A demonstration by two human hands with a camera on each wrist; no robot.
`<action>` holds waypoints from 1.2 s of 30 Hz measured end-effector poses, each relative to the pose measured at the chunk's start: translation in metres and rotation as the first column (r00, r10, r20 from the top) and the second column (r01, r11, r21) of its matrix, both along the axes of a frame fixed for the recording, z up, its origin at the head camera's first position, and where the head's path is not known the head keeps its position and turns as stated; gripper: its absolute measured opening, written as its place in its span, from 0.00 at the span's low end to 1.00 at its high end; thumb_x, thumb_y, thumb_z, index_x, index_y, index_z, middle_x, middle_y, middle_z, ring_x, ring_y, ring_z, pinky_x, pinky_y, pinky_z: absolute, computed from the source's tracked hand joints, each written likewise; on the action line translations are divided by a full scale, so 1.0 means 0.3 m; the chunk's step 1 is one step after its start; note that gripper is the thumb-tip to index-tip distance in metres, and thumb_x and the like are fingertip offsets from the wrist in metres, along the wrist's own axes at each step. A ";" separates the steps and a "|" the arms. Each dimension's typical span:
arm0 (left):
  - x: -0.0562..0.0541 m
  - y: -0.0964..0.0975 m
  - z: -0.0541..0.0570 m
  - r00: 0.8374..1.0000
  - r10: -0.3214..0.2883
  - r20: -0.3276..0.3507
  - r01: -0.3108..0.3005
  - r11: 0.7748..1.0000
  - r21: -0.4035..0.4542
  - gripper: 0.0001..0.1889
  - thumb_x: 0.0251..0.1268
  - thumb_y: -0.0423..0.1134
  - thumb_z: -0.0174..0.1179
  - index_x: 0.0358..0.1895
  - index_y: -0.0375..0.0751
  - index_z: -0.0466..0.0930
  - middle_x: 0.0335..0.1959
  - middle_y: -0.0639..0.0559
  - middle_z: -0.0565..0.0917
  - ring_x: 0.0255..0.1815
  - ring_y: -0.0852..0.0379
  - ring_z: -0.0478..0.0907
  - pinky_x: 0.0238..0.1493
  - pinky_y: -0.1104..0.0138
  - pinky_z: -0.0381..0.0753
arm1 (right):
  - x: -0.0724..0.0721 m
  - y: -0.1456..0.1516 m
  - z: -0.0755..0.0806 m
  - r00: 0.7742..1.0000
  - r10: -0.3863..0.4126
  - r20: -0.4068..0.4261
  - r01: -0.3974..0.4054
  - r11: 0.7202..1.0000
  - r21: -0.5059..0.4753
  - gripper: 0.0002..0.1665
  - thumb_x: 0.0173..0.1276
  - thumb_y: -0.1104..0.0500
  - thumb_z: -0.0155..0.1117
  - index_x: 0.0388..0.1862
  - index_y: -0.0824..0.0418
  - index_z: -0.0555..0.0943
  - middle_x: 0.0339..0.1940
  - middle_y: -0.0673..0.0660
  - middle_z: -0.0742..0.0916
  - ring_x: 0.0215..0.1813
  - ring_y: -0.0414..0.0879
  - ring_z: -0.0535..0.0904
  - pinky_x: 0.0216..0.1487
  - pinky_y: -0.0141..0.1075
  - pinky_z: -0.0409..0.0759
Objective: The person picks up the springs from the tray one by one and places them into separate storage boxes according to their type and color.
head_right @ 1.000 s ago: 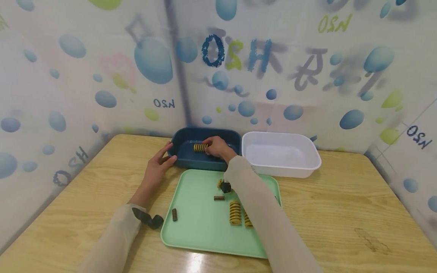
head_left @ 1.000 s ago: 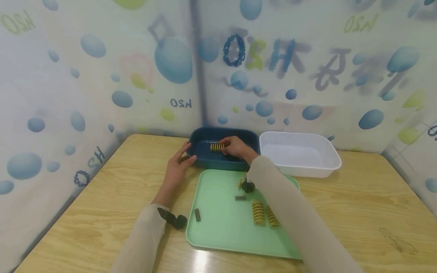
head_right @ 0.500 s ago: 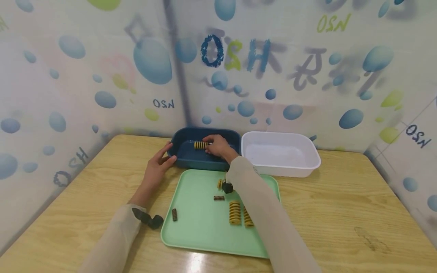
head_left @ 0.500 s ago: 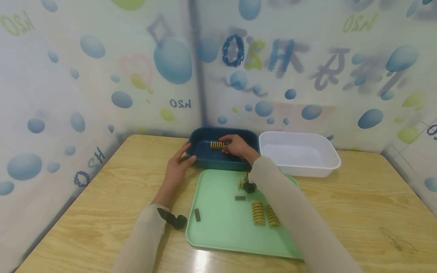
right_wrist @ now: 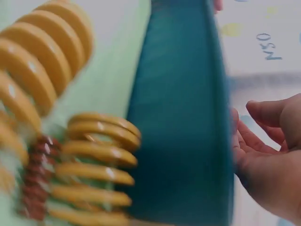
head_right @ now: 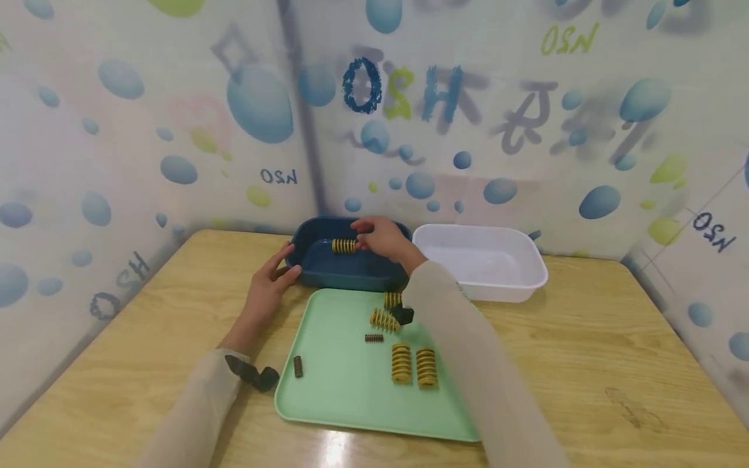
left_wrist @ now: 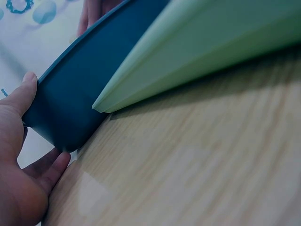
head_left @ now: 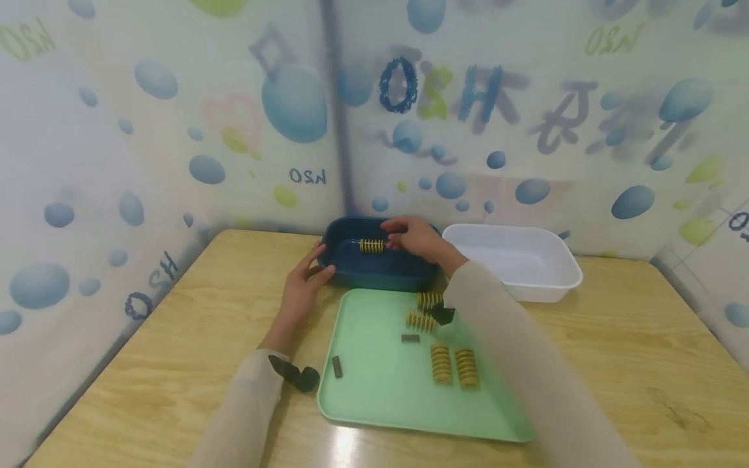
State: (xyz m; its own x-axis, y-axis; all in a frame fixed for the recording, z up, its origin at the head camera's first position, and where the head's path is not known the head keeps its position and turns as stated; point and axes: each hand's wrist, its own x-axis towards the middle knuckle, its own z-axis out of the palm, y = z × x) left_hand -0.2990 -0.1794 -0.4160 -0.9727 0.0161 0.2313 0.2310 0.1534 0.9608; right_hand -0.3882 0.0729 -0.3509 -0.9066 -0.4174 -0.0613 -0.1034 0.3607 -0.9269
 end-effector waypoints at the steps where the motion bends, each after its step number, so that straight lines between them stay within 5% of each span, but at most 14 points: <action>1: -0.009 -0.002 -0.010 1.000 0.004 -0.005 -0.004 1.000 -0.007 0.29 0.67 0.38 0.61 0.70 0.42 0.64 0.75 0.54 0.57 0.63 0.42 0.69 0.54 0.71 0.74 | 0.004 0.012 0.016 1.000 -0.002 0.000 0.002 1.000 -0.002 0.24 0.72 0.71 0.52 0.67 0.65 0.70 0.65 0.64 0.73 0.53 0.56 0.79 0.57 0.45 0.75; 5: -0.028 -0.009 -0.040 1.000 0.012 -0.012 -0.012 1.000 -0.010 0.29 0.67 0.40 0.61 0.70 0.46 0.65 0.75 0.58 0.57 0.63 0.44 0.70 0.54 0.70 0.74 | 0.023 0.065 0.065 1.000 -0.008 -0.004 0.008 1.000 -0.003 0.24 0.73 0.68 0.52 0.67 0.65 0.69 0.65 0.63 0.73 0.53 0.55 0.78 0.59 0.46 0.74; 15: -0.027 -0.007 -0.042 1.000 0.012 -0.009 -0.012 1.000 -0.018 0.29 0.66 0.41 0.61 0.70 0.47 0.66 0.75 0.58 0.57 0.62 0.45 0.70 0.54 0.70 0.74 | 0.105 0.167 0.126 0.996 0.043 -0.072 -0.042 0.999 0.022 0.23 0.74 0.62 0.54 0.67 0.63 0.70 0.64 0.61 0.75 0.54 0.52 0.78 0.57 0.44 0.75; 24: -0.027 -0.010 -0.043 1.000 0.019 -0.006 -0.019 1.000 -0.019 0.29 0.67 0.39 0.61 0.70 0.44 0.65 0.75 0.54 0.56 0.63 0.43 0.69 0.56 0.69 0.73 | 0.219 0.262 0.103 0.987 0.103 -0.126 -0.101 0.995 0.024 0.22 0.73 0.55 0.56 0.65 0.55 0.73 0.60 0.55 0.78 0.52 0.48 0.79 0.57 0.50 0.74; 36: -0.031 -0.013 -0.036 1.000 0.014 -0.011 -0.014 0.999 -0.034 0.29 0.67 0.41 0.61 0.70 0.46 0.65 0.75 0.57 0.57 0.62 0.45 0.70 0.56 0.67 0.73 | 0.355 0.386 0.076 0.976 0.044 -0.211 -0.041 0.999 0.017 0.23 0.71 0.57 0.59 0.61 0.66 0.74 0.56 0.66 0.80 0.47 0.59 0.81 0.46 0.41 0.81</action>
State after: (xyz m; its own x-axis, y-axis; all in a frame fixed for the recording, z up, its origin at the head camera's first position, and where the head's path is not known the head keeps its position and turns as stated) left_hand -0.3083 -0.1834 -0.4269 -0.9703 0.0108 0.2415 0.2391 0.1892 0.9524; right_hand -0.2816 0.1886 -0.3281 -0.8810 -0.4565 0.1247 -0.3122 0.3627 -0.8781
